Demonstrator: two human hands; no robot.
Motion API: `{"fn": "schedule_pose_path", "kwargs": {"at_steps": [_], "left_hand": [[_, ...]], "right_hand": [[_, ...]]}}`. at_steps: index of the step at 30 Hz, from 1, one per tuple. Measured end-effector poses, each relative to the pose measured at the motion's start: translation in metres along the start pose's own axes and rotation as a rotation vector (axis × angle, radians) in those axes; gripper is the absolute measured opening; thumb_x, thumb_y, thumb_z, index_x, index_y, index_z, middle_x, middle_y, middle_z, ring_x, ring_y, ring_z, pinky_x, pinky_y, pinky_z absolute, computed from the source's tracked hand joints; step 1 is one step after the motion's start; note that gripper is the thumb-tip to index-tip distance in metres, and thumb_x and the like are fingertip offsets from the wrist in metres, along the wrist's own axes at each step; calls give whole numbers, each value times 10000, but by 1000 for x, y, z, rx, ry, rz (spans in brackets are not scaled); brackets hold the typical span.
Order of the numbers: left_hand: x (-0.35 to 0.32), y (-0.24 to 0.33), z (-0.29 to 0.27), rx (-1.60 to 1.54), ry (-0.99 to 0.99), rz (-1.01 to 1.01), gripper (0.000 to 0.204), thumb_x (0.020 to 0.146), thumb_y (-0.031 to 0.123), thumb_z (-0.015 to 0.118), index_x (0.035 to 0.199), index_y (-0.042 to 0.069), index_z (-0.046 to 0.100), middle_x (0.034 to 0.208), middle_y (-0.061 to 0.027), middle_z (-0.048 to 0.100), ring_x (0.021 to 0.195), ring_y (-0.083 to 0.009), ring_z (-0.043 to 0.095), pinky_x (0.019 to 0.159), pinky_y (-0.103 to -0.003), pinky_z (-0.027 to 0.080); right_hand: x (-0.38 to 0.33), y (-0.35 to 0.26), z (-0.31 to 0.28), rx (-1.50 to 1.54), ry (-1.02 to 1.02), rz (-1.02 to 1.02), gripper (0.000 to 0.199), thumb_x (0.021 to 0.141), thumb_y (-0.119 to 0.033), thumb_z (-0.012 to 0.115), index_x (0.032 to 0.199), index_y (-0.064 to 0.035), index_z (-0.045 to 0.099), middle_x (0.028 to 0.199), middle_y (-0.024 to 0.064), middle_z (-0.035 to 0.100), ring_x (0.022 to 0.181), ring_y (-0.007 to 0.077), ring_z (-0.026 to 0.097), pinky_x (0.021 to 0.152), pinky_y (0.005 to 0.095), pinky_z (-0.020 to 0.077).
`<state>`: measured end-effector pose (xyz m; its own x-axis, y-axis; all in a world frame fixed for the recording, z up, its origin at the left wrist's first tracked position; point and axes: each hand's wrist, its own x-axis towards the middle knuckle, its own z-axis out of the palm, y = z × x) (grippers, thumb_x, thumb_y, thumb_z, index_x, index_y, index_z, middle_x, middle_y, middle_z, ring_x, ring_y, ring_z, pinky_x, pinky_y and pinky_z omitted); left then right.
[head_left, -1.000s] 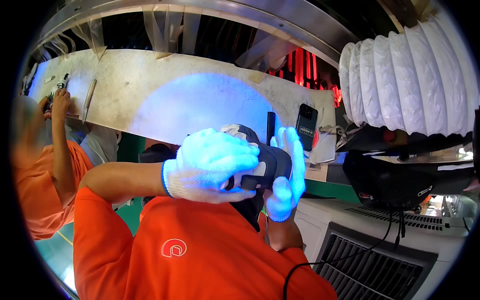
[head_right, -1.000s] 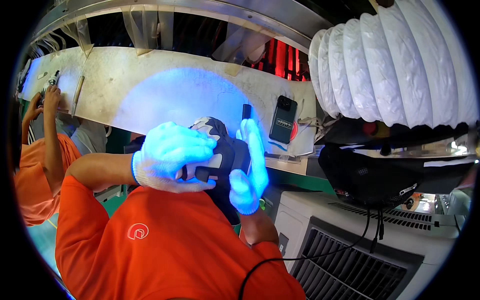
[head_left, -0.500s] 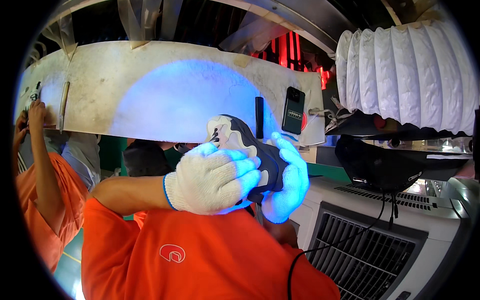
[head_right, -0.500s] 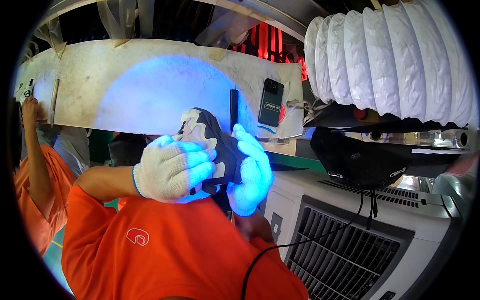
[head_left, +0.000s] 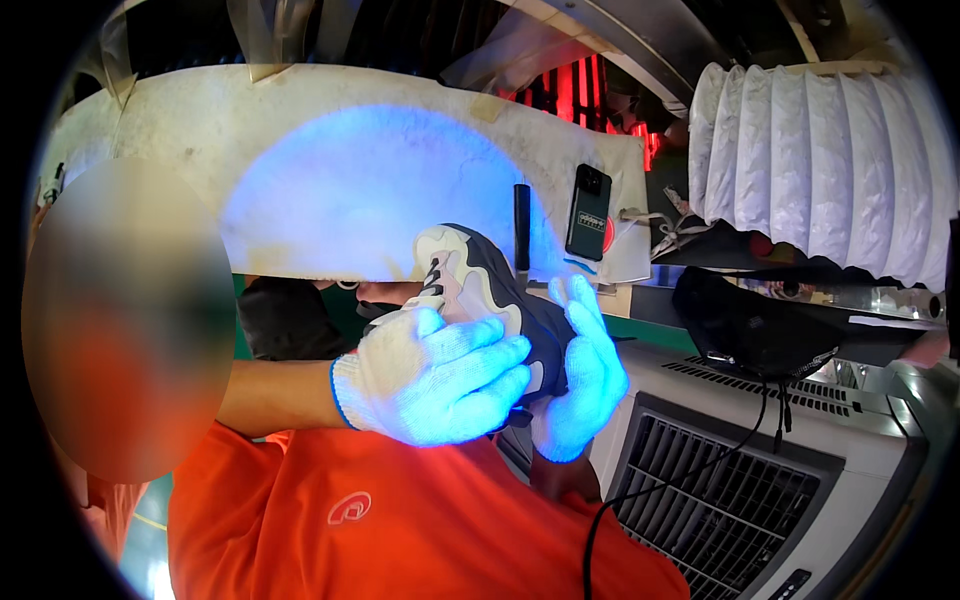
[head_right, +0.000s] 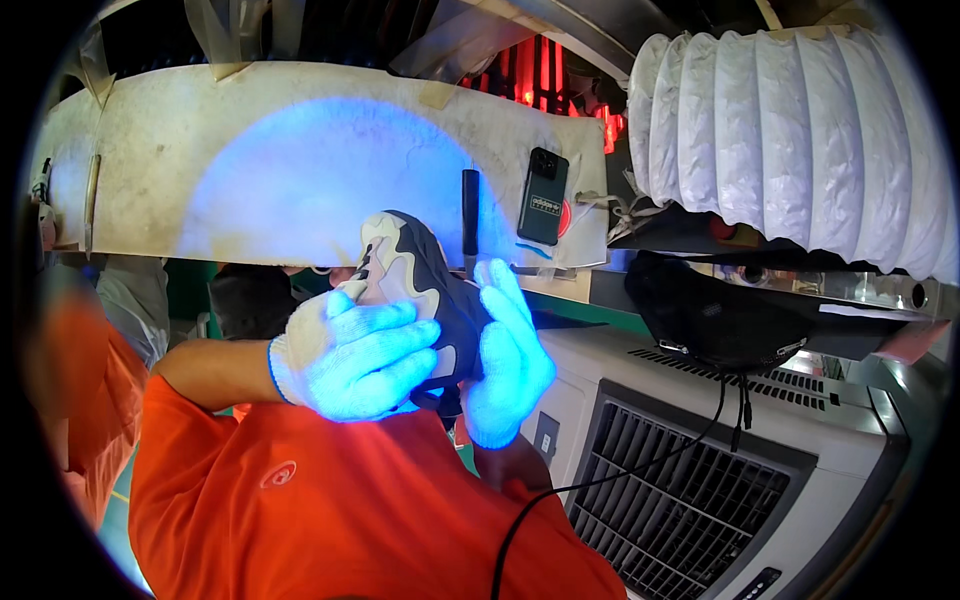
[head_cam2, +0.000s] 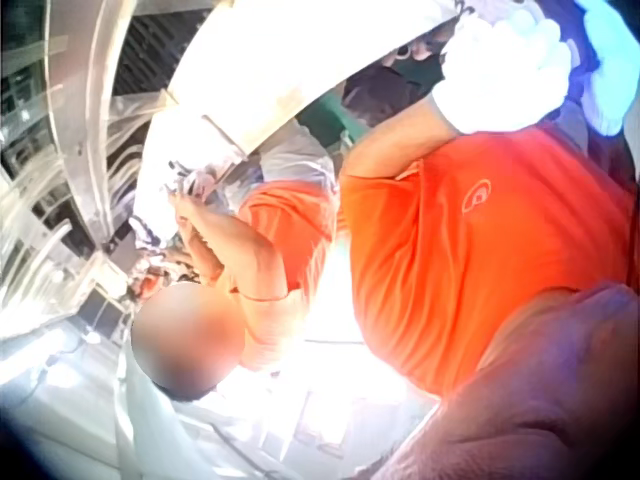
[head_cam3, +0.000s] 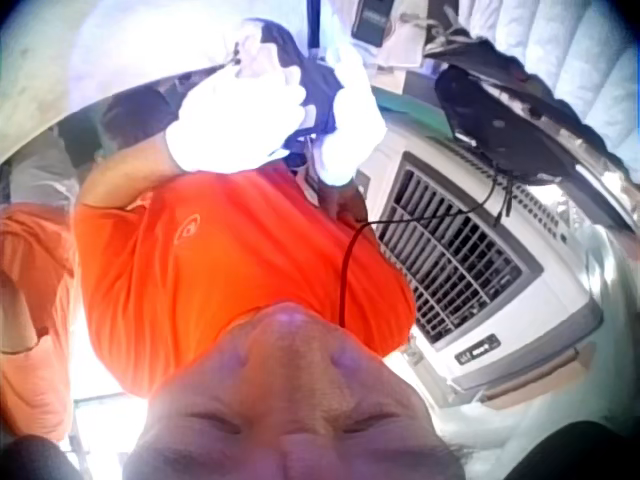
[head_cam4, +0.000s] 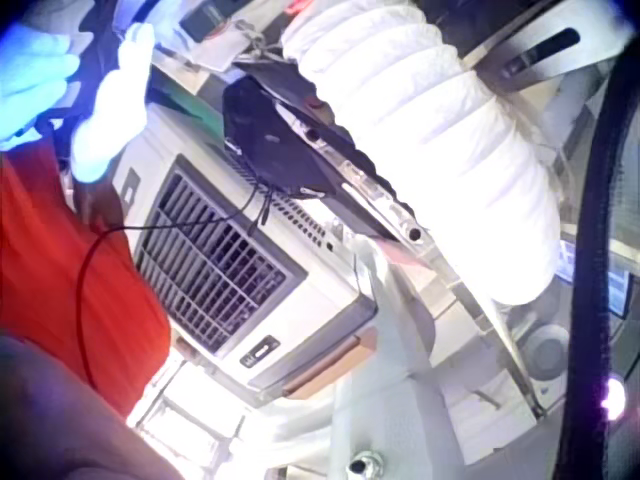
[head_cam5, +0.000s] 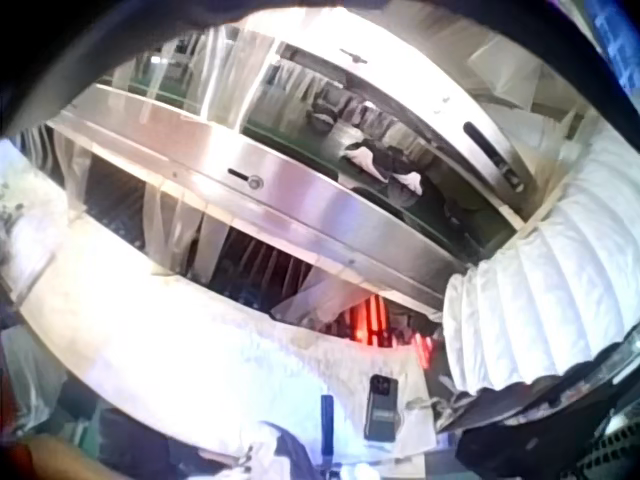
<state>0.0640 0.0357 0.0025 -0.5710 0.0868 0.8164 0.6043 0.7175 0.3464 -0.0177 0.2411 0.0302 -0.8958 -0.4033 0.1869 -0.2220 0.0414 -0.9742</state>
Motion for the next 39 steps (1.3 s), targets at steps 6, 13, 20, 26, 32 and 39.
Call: {"fn": "schedule_pose_path", "kwargs": {"at_steps": [6,13,20,26,32,39], "left_hand": [[8,-10,-15,-10,-133,17,395,765,356,920,1087,151,816,1138,-49,825,986,-247,796,738,-397,601],[8,-16,-79,-250,-123,-559,1445,661,410,1084,1765,-14,253,1836,-320,197,1683,-463,315,1314,-515,384],[3,18,-103,-215,-266,-858,1303,710,133,927,1801,71,217,1842,-257,219,1718,-413,256,1327,-482,357],[10,25,-117,157,-504,-917,1353,704,68,925,1817,134,159,1782,-258,323,1625,-450,413,1277,-480,436],[18,18,-118,196,-549,-1038,1381,698,56,975,1817,171,173,1768,-251,356,1471,-416,545,1248,-492,470],[42,13,-110,167,-565,-986,1385,642,271,1041,1791,108,284,1742,-221,433,1617,-382,412,1319,-492,334]], "right_hand": [[0,-8,12,-343,40,-217,374,1125,-131,568,1339,119,746,1539,343,648,1457,417,637,1247,510,474],[-16,42,43,267,-128,-380,972,1071,-422,772,1734,89,278,1766,279,391,1618,425,443,1308,536,381],[111,165,31,-873,157,-401,843,958,-407,845,1617,2,517,1582,276,577,1442,468,558,1212,573,450],[115,181,38,-1012,-90,-263,648,966,-356,826,1503,-54,627,1235,239,727,1084,440,728,905,536,605],[107,107,43,695,-330,310,403,1147,-261,608,1434,13,672,1074,143,804,852,256,796,804,419,656],[135,58,117,1507,-135,472,348,1131,-440,676,947,-145,672,720,15,649,662,206,640,642,390,530]]}}
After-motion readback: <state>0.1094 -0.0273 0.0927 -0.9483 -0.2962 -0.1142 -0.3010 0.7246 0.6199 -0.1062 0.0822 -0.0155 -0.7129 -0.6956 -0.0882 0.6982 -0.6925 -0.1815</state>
